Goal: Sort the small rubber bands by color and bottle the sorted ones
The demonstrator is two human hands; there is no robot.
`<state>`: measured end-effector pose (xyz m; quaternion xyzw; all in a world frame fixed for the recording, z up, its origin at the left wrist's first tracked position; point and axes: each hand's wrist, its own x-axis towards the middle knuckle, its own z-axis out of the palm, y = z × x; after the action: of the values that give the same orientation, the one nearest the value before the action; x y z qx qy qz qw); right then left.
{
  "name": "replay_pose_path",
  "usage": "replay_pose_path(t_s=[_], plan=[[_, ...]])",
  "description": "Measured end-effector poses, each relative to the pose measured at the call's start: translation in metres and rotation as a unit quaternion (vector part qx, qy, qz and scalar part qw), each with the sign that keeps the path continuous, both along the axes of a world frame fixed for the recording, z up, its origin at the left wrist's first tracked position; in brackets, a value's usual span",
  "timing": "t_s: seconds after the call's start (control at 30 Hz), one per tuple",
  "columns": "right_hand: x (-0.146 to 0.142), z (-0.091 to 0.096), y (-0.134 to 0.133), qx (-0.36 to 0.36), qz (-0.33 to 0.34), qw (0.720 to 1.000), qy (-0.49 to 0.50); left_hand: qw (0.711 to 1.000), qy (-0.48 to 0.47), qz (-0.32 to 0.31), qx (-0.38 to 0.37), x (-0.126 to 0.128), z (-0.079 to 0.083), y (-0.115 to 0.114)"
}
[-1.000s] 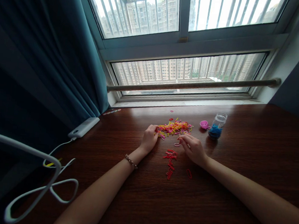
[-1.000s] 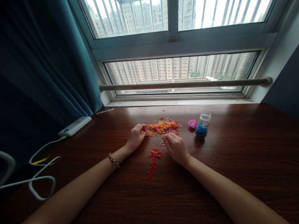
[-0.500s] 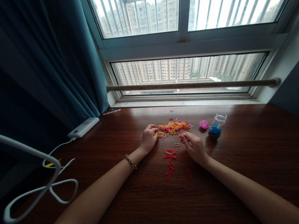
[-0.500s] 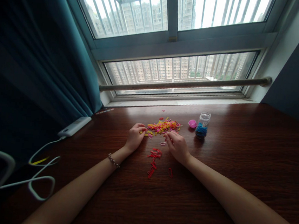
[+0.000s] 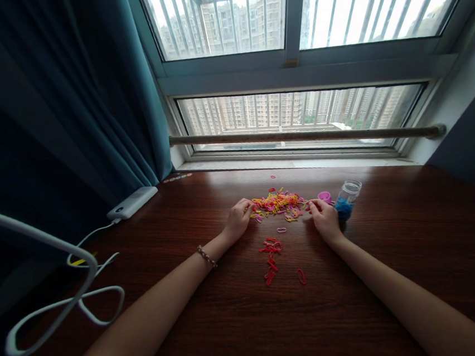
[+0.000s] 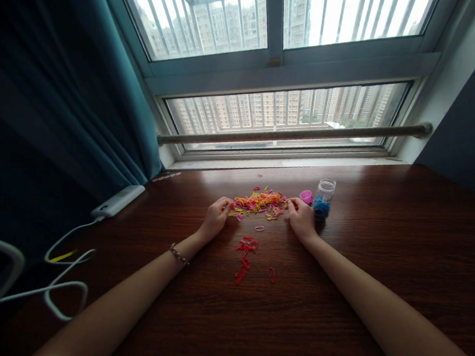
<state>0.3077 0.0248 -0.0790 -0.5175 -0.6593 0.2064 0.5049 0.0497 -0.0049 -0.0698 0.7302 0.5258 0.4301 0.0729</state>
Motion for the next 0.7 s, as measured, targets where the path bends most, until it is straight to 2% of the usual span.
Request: replay_pose_path(t_s=[0.17,0.27,0.33,0.4,0.47,0.57,0.63,0.7], plan=[[-0.001,-0.002,0.000,-0.004,-0.004,1.000,-0.020,0.999,-0.014,-0.019,-0.030,-0.001,0.001,-0.001],[0.000,-0.003,0.001,-0.011,-0.004,0.999,-0.051,0.997,0.017,-0.075,-0.019,0.006,0.006,-0.012],[0.001,-0.004,0.001,-0.016,0.002,0.997,-0.075,0.988,0.082,-0.129,0.012,0.014,0.010,-0.023],[0.001,-0.004,0.001,-0.019,0.010,0.995,-0.093,0.963,0.177,-0.193,0.064,0.025,0.014,-0.034],[0.001,-0.004,0.000,-0.023,0.016,0.994,-0.102,0.924,0.261,-0.255,0.116,0.035,0.016,-0.044],[0.001,-0.002,-0.001,-0.029,0.025,0.994,-0.106,0.890,0.308,-0.297,0.157,0.044,0.019,-0.052],[0.001,-0.002,-0.002,-0.029,0.033,0.993,-0.113,0.893,0.297,-0.301,0.155,0.046,0.019,-0.054],[0.001,-0.001,-0.002,-0.027,0.044,0.991,-0.121,0.910,0.256,-0.297,0.131,0.044,0.019,-0.054]])
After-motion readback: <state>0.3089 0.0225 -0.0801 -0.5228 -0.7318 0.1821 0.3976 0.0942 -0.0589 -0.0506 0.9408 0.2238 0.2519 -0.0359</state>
